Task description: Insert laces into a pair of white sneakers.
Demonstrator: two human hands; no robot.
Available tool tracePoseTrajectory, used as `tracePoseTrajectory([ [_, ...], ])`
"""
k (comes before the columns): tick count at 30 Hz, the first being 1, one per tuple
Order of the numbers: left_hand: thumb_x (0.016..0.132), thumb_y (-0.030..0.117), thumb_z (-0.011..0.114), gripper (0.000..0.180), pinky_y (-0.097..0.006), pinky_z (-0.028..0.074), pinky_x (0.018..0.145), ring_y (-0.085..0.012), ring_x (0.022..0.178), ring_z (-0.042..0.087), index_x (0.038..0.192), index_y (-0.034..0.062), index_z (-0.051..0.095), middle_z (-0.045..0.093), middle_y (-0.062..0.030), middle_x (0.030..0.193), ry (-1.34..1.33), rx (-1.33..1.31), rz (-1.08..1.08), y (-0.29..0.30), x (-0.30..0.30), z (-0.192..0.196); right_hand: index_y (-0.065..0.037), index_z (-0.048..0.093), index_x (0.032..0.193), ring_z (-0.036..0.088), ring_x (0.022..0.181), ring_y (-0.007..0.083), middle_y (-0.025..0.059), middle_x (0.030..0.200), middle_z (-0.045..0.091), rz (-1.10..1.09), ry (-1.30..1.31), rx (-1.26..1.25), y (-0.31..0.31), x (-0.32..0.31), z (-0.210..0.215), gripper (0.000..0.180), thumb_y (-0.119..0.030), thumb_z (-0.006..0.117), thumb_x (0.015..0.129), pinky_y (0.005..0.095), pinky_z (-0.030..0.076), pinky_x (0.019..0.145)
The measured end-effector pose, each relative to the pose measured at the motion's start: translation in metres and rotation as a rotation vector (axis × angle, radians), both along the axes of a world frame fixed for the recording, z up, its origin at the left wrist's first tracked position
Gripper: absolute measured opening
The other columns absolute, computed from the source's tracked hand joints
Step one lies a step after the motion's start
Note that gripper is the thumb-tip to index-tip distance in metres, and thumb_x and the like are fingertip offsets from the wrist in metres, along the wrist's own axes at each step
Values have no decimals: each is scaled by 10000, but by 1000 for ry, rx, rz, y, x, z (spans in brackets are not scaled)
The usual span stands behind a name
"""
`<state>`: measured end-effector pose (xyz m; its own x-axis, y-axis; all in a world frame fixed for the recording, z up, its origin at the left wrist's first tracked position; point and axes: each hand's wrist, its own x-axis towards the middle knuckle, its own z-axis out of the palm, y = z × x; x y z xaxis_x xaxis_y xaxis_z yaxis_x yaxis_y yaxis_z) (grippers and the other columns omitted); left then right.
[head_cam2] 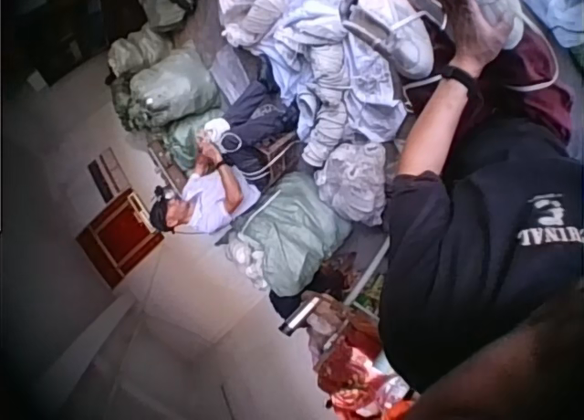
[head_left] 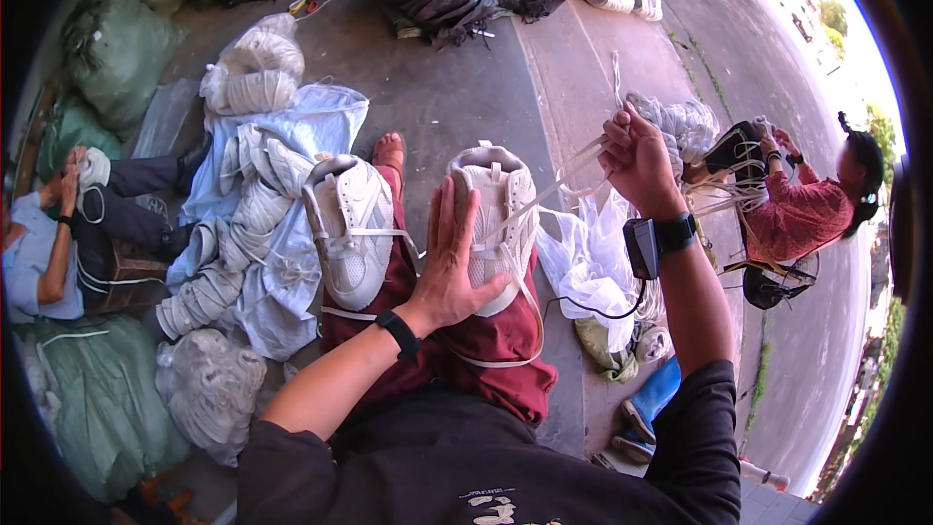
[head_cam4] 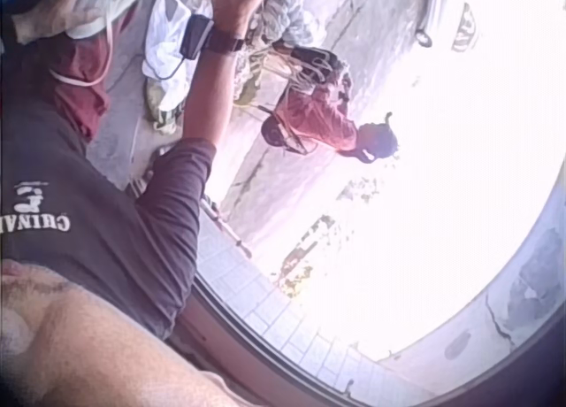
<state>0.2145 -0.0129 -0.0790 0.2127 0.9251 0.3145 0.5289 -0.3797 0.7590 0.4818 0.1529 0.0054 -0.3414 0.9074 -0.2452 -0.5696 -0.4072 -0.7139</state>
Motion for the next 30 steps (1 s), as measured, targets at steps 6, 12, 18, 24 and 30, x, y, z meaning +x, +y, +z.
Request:
tracePoseTrajectory([
  [6,771,416,723,1118,-559,50,1194,-462,1493,-36,1581,84,28,-31,-312,1597,-5,-5,-7,-2,-4,-2,-175,447,731,223,452,97,-75,541,294,-148,-78,-26,10,1,16,334,-267,417,1051,282,225,468],
  [12,765,409,726,1108,-562,55,1192,-462,1493,-30,1581,85,51,-23,-312,1596,9,-3,-14,-5,-1,3,-182,431,726,223,431,102,-65,533,322,-161,-14,59,19,4,14,333,-263,413,1049,289,248,472],
  [18,769,432,714,1105,-568,55,1189,-465,1492,-24,1581,80,51,-13,-313,1596,0,-1,-7,-3,0,-2,-151,497,836,373,502,80,51,775,604,-52,-169,191,-11,8,14,305,-311,392,1074,257,337,550],
  [24,793,372,658,1028,-572,49,1187,-473,1490,-16,1571,47,70,0,-326,1589,-46,-1,6,-13,6,-2,-156,526,852,428,589,76,69,915,654,-51,-161,225,-38,17,20,330,-342,375,1078,254,369,617],
  [30,792,347,636,971,-591,87,1183,-518,1469,35,1571,85,121,40,-319,1587,-71,27,15,-23,4,-3,-138,538,872,467,602,77,99,993,668,22,-121,221,-58,14,33,334,-344,376,1079,254,399,618],
])
